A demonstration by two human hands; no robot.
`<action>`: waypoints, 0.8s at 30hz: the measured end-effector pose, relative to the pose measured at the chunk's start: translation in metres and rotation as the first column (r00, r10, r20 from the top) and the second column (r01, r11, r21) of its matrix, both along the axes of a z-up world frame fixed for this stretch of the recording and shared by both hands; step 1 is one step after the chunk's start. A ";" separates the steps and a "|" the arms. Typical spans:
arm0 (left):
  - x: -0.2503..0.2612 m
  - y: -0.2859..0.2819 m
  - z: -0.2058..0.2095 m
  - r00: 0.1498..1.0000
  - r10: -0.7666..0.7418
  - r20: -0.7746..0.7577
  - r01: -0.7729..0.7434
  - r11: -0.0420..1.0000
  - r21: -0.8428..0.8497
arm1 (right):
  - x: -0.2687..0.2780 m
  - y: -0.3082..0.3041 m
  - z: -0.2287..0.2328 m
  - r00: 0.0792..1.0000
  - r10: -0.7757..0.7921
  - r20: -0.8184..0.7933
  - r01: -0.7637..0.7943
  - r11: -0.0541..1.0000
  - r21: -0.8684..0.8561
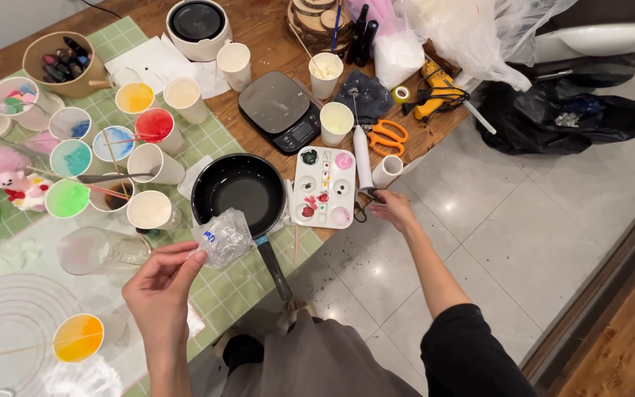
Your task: Preparing candle making supplies by cutting and sealing small components.
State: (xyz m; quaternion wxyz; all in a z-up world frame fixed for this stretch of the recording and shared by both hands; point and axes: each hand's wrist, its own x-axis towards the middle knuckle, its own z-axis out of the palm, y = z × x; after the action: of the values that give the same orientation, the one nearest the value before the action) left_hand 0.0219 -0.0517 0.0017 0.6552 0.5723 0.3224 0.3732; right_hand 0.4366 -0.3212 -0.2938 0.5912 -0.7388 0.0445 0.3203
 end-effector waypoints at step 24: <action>0.028 -0.008 -0.008 0.998 -0.065 0.009 0.066 0.998 -0.011 | -0.039 -0.041 0.100 0.884 0.298 -0.361 -0.115 0.886 0.448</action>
State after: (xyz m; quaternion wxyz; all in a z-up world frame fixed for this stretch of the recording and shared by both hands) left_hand 0.0501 -0.0602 -0.0065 0.6717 0.5773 0.3028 0.3520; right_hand 0.3978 -0.3622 -0.1941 0.6721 -0.5104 0.0207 0.5360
